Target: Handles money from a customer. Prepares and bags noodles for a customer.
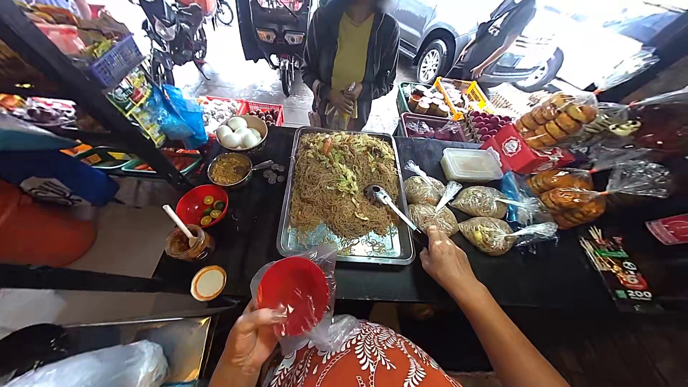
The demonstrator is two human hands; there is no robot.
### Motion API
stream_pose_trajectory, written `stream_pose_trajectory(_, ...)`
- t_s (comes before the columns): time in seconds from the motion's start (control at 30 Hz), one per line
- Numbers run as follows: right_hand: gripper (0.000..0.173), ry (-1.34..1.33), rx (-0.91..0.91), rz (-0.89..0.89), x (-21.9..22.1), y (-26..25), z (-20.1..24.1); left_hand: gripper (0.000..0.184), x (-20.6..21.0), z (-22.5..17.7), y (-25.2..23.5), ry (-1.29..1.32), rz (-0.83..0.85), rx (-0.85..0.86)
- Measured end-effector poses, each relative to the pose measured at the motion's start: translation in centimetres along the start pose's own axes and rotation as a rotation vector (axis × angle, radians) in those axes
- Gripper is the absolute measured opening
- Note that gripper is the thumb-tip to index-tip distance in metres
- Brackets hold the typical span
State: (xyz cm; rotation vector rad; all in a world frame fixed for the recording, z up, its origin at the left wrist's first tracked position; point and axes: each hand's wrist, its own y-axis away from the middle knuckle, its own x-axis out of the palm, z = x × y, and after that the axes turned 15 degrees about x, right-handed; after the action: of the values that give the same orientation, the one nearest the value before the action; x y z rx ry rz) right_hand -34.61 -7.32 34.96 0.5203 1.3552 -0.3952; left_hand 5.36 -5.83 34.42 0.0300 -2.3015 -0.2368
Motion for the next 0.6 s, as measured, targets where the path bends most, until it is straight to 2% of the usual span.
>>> stream_pose_trajectory(0.07, 0.051, -0.133, -0.056, 0.001, 0.1, -0.2, -0.6, 0.030, -1.7, 0.5, -0.4, 0.231, 0.243, -0.015)
stream_pose_trajectory(0.13, 0.054, -0.271, -0.066, 0.062, -0.7, -0.1, -0.8, 0.045, -2.2, 1.0, -1.2, 0.334, 0.420, -0.002)
stream_pose_trajectory(0.2, 0.052, -0.374, -0.106, 0.057, -1.5, -0.1, -1.0, 0.068, -2.1, 1.5, -1.9, 0.342, 0.445, -0.008)
stream_pose_trajectory(0.27, 0.050, -0.399, -0.122, 0.012, -2.5, -0.7, -0.5, 0.084, -1.3, 1.8, -2.5, 0.366, 0.377, -0.038)
stream_pose_trajectory(0.3, 0.049, -0.377, -0.112, -0.004, -3.0, -1.2, 0.0, 0.084, -0.5, 1.7, -2.6, 0.377, 0.330, -0.051)
stream_pose_trajectory(0.4, 0.051, -0.277, -0.031, 0.007, -3.5, -3.2, 2.3, 0.066, 1.5, 1.3, -2.9, 0.413, 0.212, -0.070)
stream_pose_trajectory(0.5, 0.051, -0.213, 0.012, 0.025, -2.7, -4.0, 3.9, 0.047, 1.5, 1.3, -3.3, 0.414, 0.182, -0.047)
stream_pose_trajectory(0.6, 0.052, -0.180, 0.005, 0.064, -2.8, -1.5, 3.6, 0.034, 1.7, 0.8, -3.5, 0.428, 0.207, -0.055)
